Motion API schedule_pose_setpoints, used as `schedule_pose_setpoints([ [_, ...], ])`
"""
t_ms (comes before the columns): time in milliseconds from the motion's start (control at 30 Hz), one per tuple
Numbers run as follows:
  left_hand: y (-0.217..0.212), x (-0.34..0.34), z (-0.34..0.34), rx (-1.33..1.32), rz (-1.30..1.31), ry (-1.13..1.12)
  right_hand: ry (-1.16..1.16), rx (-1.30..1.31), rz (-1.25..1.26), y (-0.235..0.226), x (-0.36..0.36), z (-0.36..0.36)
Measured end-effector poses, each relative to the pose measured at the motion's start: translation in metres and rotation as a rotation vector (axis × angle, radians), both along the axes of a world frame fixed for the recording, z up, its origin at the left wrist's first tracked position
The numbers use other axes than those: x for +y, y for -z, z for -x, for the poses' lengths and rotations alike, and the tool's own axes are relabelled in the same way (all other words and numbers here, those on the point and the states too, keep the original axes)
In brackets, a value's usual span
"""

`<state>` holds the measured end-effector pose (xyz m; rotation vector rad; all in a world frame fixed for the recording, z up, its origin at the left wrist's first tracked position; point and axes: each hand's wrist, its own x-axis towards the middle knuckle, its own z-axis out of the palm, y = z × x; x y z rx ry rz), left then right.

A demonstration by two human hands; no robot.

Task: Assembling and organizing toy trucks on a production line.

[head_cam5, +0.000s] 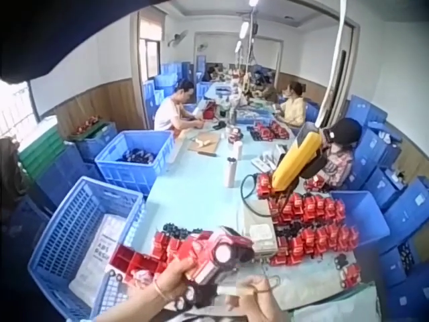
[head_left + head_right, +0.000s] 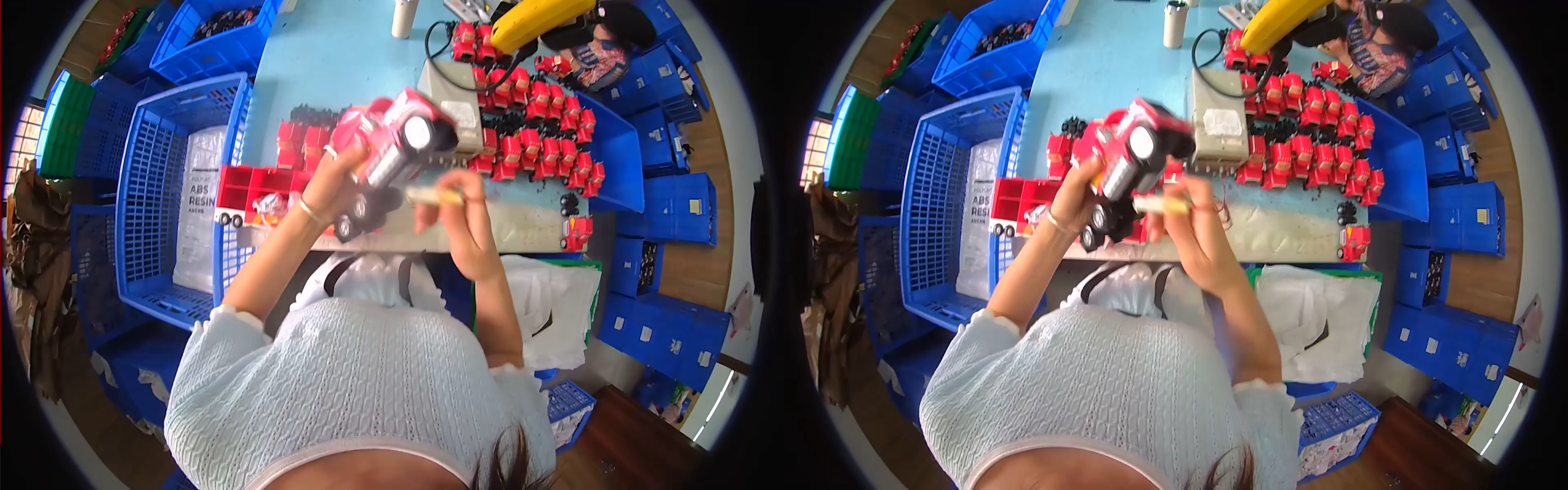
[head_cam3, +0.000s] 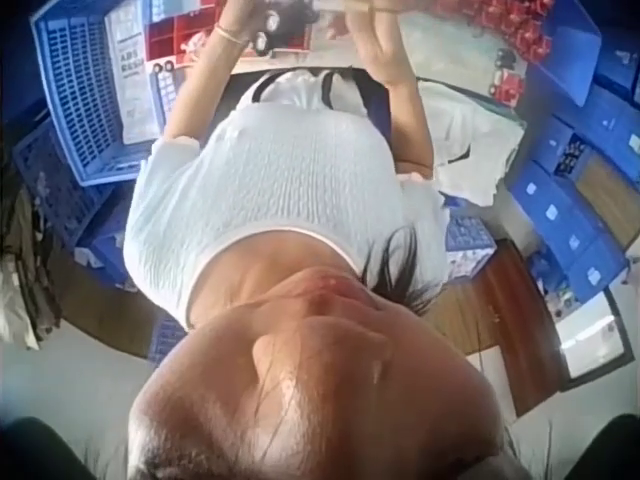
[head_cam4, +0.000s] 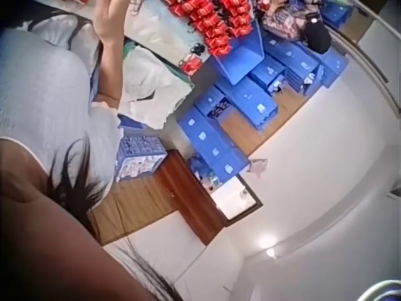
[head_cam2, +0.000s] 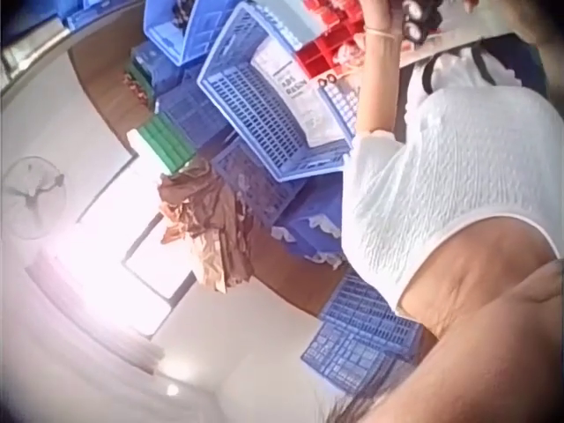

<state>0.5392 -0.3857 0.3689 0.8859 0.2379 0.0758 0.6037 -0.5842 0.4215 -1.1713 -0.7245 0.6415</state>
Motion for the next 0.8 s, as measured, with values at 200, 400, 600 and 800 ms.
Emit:
schedule_pose_setpoints([
  [200,-0.006,-0.027,0.015,0.217,0.416,-0.016,0.239,-0.308,0.203,-0.009,0.024,0.002],
  [400,-0.01,-0.034,0.015,0.108,0.391,0.136,0.591,-0.848,0.069,0.012,0.03,0.003],
  [600,-0.011,-0.05,0.005,0.168,0.396,0.013,0.726,-1.005,0.012,0.023,0.028,0.008],
  [800,0.028,-0.036,0.001,-0.074,0.237,0.003,0.749,-0.521,-0.101,0.026,0.029,0.028],
])
